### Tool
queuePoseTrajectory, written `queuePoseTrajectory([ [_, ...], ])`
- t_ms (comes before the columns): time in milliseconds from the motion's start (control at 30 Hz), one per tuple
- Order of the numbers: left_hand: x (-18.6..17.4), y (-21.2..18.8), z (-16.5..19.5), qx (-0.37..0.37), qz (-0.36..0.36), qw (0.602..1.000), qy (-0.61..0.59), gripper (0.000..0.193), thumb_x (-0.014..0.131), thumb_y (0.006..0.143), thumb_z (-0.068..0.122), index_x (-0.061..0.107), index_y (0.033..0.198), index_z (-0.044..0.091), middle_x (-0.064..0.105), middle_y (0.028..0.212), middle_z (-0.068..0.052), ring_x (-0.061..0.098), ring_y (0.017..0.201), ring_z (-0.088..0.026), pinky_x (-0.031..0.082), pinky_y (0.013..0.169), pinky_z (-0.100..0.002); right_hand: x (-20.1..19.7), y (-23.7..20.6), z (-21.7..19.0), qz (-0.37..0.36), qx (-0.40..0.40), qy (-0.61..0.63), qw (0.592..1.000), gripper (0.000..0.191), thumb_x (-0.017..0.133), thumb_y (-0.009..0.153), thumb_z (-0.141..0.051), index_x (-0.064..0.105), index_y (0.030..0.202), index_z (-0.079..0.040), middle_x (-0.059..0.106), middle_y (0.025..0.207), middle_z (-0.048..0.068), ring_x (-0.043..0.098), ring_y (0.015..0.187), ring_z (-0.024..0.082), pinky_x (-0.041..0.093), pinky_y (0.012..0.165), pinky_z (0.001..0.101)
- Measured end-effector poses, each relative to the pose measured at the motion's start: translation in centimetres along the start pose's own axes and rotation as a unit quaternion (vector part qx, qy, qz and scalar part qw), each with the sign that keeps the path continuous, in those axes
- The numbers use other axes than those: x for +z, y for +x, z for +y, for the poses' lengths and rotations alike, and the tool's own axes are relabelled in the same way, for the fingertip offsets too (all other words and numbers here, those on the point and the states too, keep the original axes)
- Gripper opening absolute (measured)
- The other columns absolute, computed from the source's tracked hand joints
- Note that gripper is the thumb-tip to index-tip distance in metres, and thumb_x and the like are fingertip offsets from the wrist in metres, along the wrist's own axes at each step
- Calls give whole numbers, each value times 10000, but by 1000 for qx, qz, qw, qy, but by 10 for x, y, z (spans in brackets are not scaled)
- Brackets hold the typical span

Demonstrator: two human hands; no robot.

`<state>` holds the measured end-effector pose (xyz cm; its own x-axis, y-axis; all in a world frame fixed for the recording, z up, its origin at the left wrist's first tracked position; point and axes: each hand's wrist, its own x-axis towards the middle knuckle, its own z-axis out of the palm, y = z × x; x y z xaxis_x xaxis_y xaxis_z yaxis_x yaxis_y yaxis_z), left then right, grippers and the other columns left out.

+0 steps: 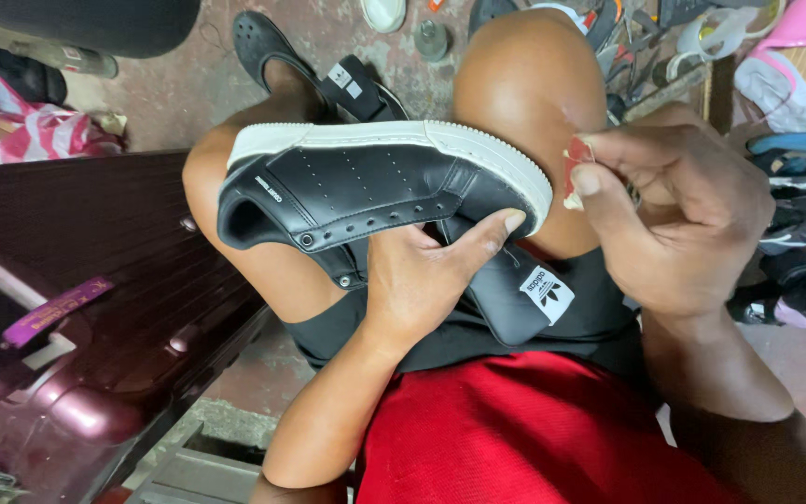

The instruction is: The person cleans the white midsole of a black sneaker using a small orange tool, a white cloth, and a knife. They scrape and wipe the midsole repeatedly, then use the knife to carefully remove material from the edge of the sole.

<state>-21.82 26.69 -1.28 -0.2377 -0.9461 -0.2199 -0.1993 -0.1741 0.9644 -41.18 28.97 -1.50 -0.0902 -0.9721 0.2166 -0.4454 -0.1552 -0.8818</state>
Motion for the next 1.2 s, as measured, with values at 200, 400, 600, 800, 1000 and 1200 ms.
queuePoseTrajectory([
  [200, -2, 22, 2, -26, -2, 999, -38, 158, 805, 885, 74, 764, 1023, 10, 783, 964, -26, 706, 880, -81, 581, 823, -268, 5, 3, 6, -1, 76, 77, 994, 158, 716, 962, 84, 688, 1105, 23, 669, 1008, 93, 654, 892, 84, 528, 788, 215],
  [400, -7, 24, -5, -32, -3, 999, -34, 147, 803, 880, 67, 765, 1008, 5, 786, 954, -33, 704, 862, -73, 578, 800, -257, 16, -5, 21, -33, 16, 49, 998, 142, 771, 1001, 68, 712, 1123, 27, 706, 944, 90, 670, 776, 80, 514, 689, 189],
  [600, -5, 24, -6, -48, 2, 998, -51, 135, 800, 878, 57, 767, 997, 1, 784, 933, -31, 700, 835, -67, 581, 773, -255, 18, -7, 14, -26, -14, -32, 999, 142, 786, 983, 66, 715, 1099, 24, 709, 957, 109, 686, 756, 100, 523, 661, 209],
  [800, -1, 23, -5, -46, 7, 996, -75, 120, 792, 897, 52, 765, 1000, -2, 778, 939, -25, 697, 839, -64, 579, 774, -251, 20, -3, 11, -9, -26, -50, 998, 126, 796, 992, 70, 707, 1074, 37, 706, 965, 115, 706, 787, 122, 529, 688, 227],
  [1000, -5, 20, -3, -52, 19, 995, -87, 116, 791, 888, 40, 764, 987, -14, 773, 921, -29, 693, 817, -69, 576, 753, -250, 18, -18, 9, -26, 19, -22, 999, 144, 783, 960, 65, 700, 1070, 24, 710, 953, 93, 696, 749, 105, 529, 686, 214],
  [1200, -3, 21, -7, -75, 20, 983, -164, 135, 778, 904, 24, 748, 1024, -29, 757, 961, -37, 685, 847, -77, 569, 774, -251, 19, -28, 18, 38, 66, 90, 993, 134, 728, 938, 73, 651, 1044, 48, 705, 998, 118, 698, 876, 108, 562, 780, 240],
])
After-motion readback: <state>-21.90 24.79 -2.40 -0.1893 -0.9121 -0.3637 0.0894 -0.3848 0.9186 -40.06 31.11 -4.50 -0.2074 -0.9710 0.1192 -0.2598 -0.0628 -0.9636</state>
